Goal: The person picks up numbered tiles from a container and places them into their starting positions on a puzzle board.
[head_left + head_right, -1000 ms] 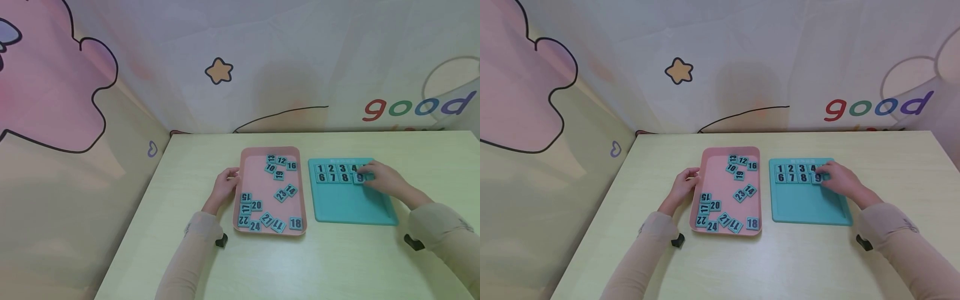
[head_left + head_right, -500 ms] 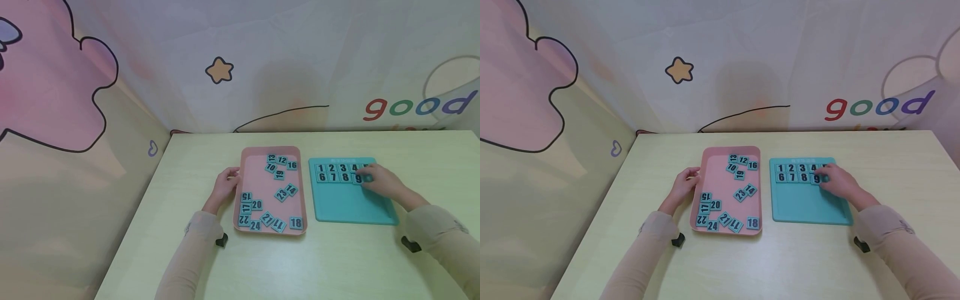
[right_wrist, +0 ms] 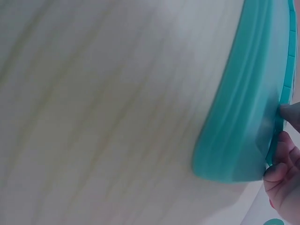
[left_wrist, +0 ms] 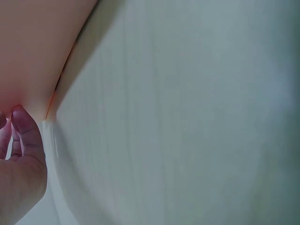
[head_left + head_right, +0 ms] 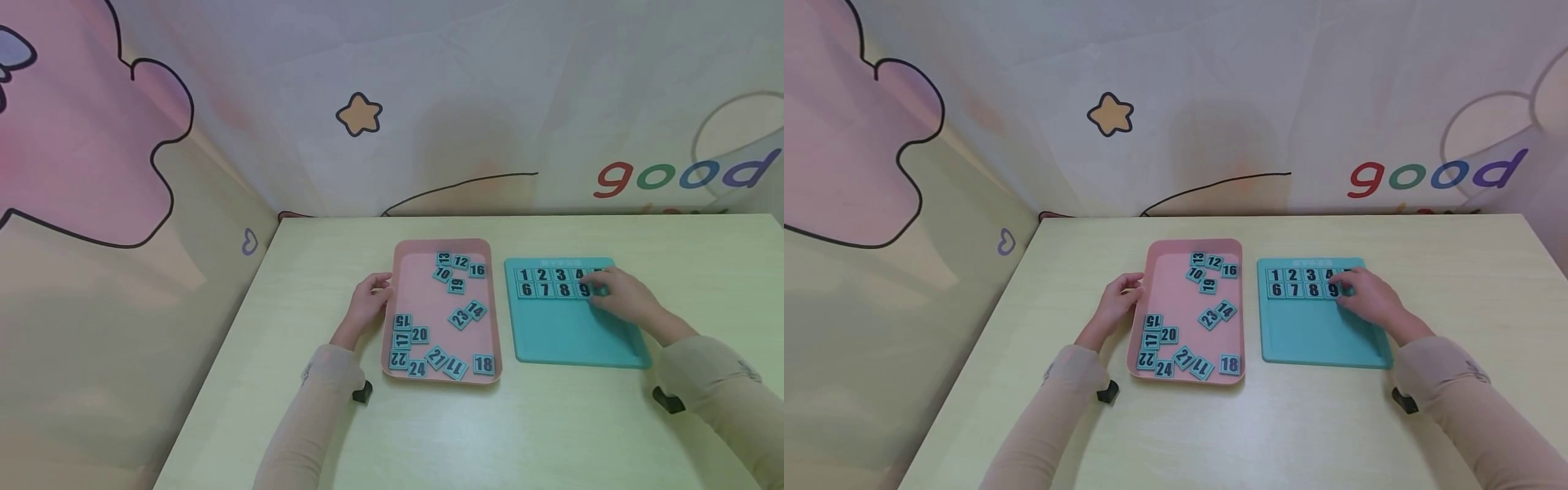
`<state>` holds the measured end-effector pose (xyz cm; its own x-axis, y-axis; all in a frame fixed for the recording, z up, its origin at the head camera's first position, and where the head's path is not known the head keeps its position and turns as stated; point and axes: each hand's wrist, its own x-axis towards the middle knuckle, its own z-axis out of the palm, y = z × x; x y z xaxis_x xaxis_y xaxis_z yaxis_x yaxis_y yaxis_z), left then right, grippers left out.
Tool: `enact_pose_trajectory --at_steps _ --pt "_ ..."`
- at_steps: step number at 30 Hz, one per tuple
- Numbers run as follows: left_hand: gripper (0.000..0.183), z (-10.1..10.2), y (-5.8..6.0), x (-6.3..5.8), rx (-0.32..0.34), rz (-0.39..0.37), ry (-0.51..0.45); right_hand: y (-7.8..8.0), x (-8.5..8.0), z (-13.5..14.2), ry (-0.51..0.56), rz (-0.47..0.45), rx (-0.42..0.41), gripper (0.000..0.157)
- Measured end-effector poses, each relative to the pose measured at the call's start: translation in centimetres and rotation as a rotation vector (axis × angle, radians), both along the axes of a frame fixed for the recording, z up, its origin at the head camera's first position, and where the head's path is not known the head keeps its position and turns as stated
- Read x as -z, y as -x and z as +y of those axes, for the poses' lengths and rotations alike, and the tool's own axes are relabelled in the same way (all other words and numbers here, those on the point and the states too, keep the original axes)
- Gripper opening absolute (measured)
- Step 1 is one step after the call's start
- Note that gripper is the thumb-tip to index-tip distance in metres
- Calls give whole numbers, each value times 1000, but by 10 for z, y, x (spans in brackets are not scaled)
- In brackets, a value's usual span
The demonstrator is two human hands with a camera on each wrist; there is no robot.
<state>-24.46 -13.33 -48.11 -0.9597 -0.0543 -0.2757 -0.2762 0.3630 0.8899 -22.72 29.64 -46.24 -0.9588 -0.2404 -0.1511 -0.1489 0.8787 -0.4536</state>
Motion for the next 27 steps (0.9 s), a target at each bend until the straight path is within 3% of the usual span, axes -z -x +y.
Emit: enact_pose_trajectory --at_steps 12,21,27 --pt "32 -1 1 3 -3 11 2 3 -12 -13 18 58 6 39" --pt "32 -1 1 4 6 31 -6 2 -23 -38 54 138 -76 35" --pt "32 -2 1 3 9 23 -11 1 -28 -56 46 132 -119 35"
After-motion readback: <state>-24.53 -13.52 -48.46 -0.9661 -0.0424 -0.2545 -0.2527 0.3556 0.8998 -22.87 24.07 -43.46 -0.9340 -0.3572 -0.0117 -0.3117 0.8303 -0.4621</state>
